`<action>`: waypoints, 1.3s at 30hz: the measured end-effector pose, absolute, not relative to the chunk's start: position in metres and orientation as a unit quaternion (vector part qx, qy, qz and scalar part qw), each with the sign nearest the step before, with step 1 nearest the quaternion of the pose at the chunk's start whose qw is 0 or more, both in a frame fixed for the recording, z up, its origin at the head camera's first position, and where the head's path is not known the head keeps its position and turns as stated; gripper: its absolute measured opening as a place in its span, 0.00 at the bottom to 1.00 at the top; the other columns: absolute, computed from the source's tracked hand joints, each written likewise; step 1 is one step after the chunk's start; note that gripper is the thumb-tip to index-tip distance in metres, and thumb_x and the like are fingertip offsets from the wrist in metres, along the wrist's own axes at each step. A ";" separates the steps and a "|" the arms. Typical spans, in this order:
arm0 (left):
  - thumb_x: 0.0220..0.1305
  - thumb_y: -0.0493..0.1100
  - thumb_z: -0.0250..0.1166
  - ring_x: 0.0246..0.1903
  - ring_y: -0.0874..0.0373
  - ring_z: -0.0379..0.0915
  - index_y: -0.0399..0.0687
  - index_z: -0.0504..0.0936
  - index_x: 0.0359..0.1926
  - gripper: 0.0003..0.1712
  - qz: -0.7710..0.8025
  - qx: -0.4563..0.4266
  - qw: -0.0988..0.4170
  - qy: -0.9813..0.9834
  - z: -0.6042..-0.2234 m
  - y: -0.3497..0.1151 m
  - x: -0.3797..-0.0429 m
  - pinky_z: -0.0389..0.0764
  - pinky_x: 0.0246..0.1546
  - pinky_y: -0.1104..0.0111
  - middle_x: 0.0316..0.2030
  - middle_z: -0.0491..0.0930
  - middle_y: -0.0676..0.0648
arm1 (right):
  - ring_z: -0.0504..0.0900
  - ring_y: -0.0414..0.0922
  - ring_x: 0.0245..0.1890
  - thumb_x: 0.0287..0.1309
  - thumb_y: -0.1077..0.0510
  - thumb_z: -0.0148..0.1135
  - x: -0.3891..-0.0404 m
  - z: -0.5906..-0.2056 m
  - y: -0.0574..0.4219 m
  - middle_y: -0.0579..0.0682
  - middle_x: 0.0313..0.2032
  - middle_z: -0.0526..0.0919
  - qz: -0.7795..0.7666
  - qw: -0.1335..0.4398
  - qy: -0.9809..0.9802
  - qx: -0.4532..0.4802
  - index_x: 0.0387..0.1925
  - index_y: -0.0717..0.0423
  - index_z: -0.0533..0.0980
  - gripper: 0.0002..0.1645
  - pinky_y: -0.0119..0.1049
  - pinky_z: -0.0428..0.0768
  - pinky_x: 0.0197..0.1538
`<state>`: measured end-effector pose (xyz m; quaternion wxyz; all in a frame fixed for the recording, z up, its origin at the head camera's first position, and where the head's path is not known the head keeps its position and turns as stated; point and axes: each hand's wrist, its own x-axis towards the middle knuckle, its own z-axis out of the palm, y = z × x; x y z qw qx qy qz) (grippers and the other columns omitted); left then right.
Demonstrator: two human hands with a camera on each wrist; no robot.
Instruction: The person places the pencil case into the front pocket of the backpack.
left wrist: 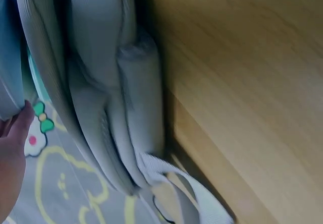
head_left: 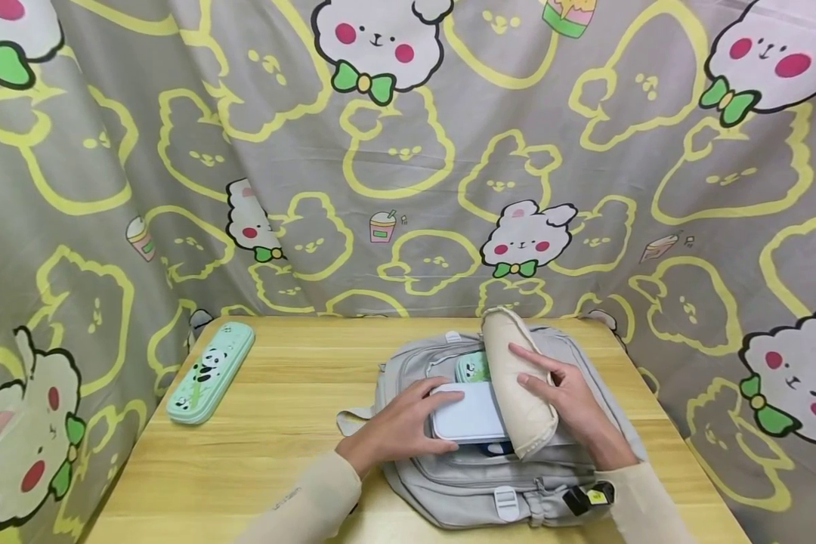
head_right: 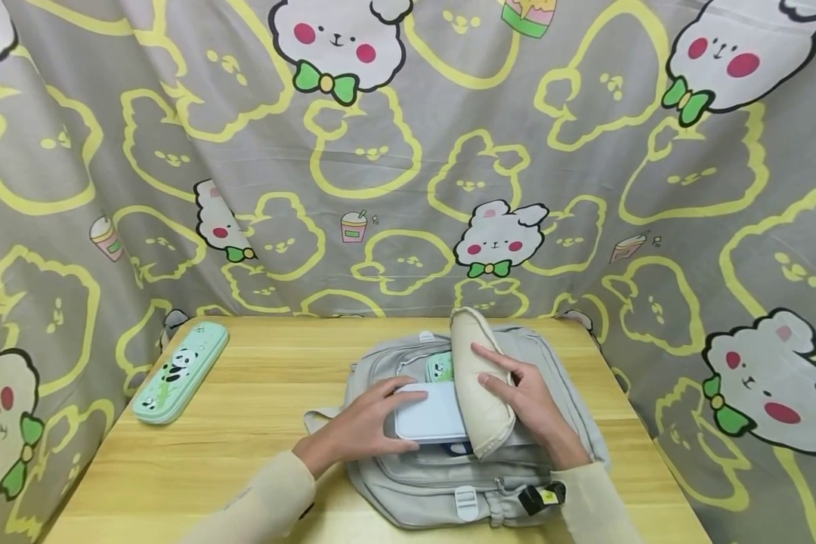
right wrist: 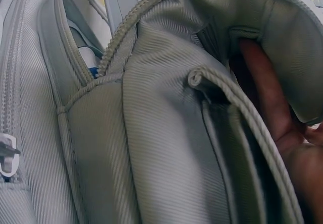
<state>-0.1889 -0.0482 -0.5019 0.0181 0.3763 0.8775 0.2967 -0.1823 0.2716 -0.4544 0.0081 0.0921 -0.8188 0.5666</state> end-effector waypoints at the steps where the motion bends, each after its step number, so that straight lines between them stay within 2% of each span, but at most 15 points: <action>1: 0.66 0.63 0.78 0.79 0.50 0.64 0.66 0.73 0.80 0.45 0.293 0.379 0.013 0.878 -0.501 -0.044 -0.188 0.74 0.77 0.52 0.81 0.66 0.47 | 0.65 0.22 0.71 0.76 0.54 0.68 -0.182 -0.454 0.271 0.55 0.79 0.72 0.567 0.008 -0.819 0.091 0.76 0.52 0.76 0.31 0.16 0.69 0.65; 11: 0.67 0.65 0.76 0.80 0.52 0.64 0.63 0.72 0.81 0.45 0.279 0.388 -0.023 0.878 -0.504 -0.025 -0.183 0.74 0.77 0.55 0.83 0.64 0.48 | 0.71 0.22 0.67 0.76 0.56 0.68 -0.183 -0.454 0.270 0.61 0.80 0.68 0.587 0.003 -0.804 0.096 0.76 0.56 0.75 0.32 0.21 0.79 0.60; 16: 0.67 0.66 0.76 0.81 0.51 0.63 0.62 0.68 0.83 0.49 0.293 0.385 -0.027 0.875 -0.510 -0.032 -0.183 0.75 0.77 0.54 0.83 0.63 0.48 | 0.68 0.22 0.69 0.76 0.55 0.68 -0.183 -0.454 0.271 0.59 0.80 0.69 0.578 0.008 -0.811 0.092 0.76 0.55 0.75 0.32 0.18 0.74 0.63; 18: 0.67 0.65 0.76 0.81 0.51 0.63 0.61 0.68 0.83 0.50 0.298 0.380 -0.028 0.875 -0.510 -0.036 -0.182 0.75 0.77 0.53 0.83 0.64 0.47 | 0.66 0.29 0.75 0.76 0.54 0.68 -0.182 -0.454 0.272 0.58 0.80 0.69 0.572 0.009 -0.815 0.089 0.76 0.55 0.76 0.32 0.16 0.70 0.64; 21: 0.67 0.63 0.77 0.80 0.50 0.65 0.58 0.68 0.83 0.50 0.306 0.371 -0.027 0.876 -0.511 -0.041 -0.182 0.74 0.77 0.52 0.82 0.65 0.46 | 0.61 0.45 0.82 0.76 0.54 0.68 -0.182 -0.454 0.273 0.57 0.81 0.69 0.570 0.006 -0.817 0.087 0.76 0.54 0.75 0.32 0.14 0.67 0.65; 23: 0.67 0.62 0.78 0.79 0.50 0.66 0.57 0.68 0.83 0.49 0.314 0.364 -0.020 0.876 -0.511 -0.043 -0.182 0.74 0.77 0.52 0.82 0.66 0.46 | 0.57 0.54 0.84 0.76 0.54 0.68 -0.183 -0.454 0.273 0.58 0.81 0.68 0.573 0.004 -0.815 0.087 0.76 0.55 0.75 0.32 0.13 0.66 0.65; 25: 0.67 0.61 0.78 0.79 0.50 0.67 0.56 0.68 0.83 0.49 0.324 0.358 -0.014 0.876 -0.511 -0.046 -0.181 0.74 0.77 0.52 0.81 0.67 0.47 | 0.55 0.58 0.84 0.76 0.55 0.68 -0.183 -0.454 0.273 0.58 0.81 0.67 0.577 0.003 -0.812 0.087 0.76 0.56 0.75 0.32 0.13 0.66 0.65; 31: 0.67 0.61 0.77 0.78 0.52 0.68 0.56 0.67 0.83 0.50 0.346 0.331 -0.003 0.878 -0.513 -0.051 -0.180 0.72 0.79 0.54 0.80 0.70 0.51 | 0.55 0.59 0.84 0.76 0.55 0.68 -0.183 -0.455 0.272 0.58 0.81 0.67 0.580 0.000 -0.810 0.087 0.76 0.56 0.75 0.32 0.14 0.67 0.65; 37: 0.67 0.61 0.77 0.77 0.50 0.71 0.52 0.66 0.84 0.52 0.356 0.315 -0.001 0.880 -0.515 -0.054 -0.179 0.75 0.77 0.53 0.78 0.73 0.49 | 0.55 0.58 0.85 0.75 0.54 0.69 -0.183 -0.455 0.273 0.57 0.81 0.67 0.580 -0.001 -0.810 0.086 0.76 0.55 0.75 0.33 0.13 0.65 0.65; 39: 0.67 0.62 0.77 0.76 0.50 0.72 0.51 0.66 0.84 0.52 0.356 0.308 0.001 0.882 -0.516 -0.054 -0.178 0.76 0.76 0.52 0.77 0.74 0.48 | 0.59 0.49 0.84 0.75 0.54 0.69 -0.182 -0.455 0.273 0.57 0.81 0.67 0.583 -0.002 -0.808 0.086 0.76 0.55 0.75 0.33 0.13 0.65 0.65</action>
